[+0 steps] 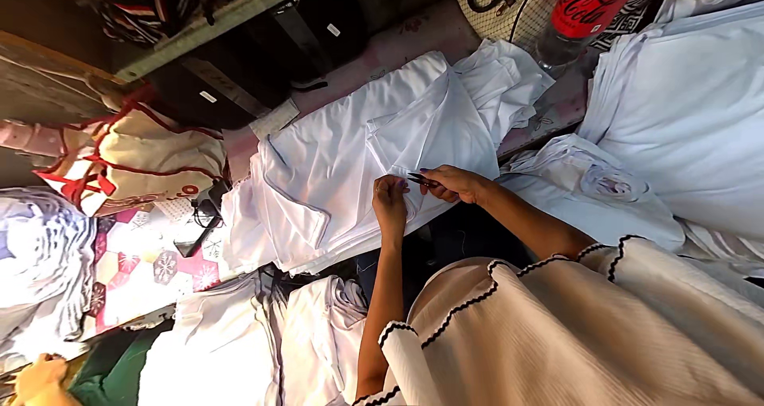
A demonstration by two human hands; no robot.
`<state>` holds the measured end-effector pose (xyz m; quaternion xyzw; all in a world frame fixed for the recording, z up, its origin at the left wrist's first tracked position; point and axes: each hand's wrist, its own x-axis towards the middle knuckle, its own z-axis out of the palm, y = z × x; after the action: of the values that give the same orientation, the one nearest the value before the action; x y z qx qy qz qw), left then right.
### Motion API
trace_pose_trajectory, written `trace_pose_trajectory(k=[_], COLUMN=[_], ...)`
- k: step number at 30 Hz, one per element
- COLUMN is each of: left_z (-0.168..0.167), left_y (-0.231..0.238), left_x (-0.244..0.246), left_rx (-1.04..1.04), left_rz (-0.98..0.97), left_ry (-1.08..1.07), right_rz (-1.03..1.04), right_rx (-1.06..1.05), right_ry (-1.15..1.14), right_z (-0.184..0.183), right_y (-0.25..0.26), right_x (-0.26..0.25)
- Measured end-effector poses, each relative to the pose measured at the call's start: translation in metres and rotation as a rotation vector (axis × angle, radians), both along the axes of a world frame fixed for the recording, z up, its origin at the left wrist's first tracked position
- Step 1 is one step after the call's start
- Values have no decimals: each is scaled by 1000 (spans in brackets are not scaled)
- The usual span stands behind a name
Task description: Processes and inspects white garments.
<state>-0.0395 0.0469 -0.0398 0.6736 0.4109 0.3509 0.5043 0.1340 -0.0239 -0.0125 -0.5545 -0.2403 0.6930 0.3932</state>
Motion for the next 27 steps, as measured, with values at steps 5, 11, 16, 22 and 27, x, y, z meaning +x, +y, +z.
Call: trace_pose_trajectory(k=[5,11,16,22,27], left_z=[-1,-1,21,73,44], left_y=[-1,-1,-10,-27,-2], left_x=[-2,-2,-19,-12,36], left_rx=[-12,-28,40,-92,73], left_rz=[-11,-7,-246,-409,-196], left_ry=[-16,-22,209,605,769], right_rz=[-60,-119,-161,-216,-365], right_rx=[1,16,18,173,406], right_ry=[29,-33,-78,-54,-96], right_z=[-2,-5,0,-1,-7], right_y=[5,7,-3,-47,-92], right_x=[0,-4,0,30,36])
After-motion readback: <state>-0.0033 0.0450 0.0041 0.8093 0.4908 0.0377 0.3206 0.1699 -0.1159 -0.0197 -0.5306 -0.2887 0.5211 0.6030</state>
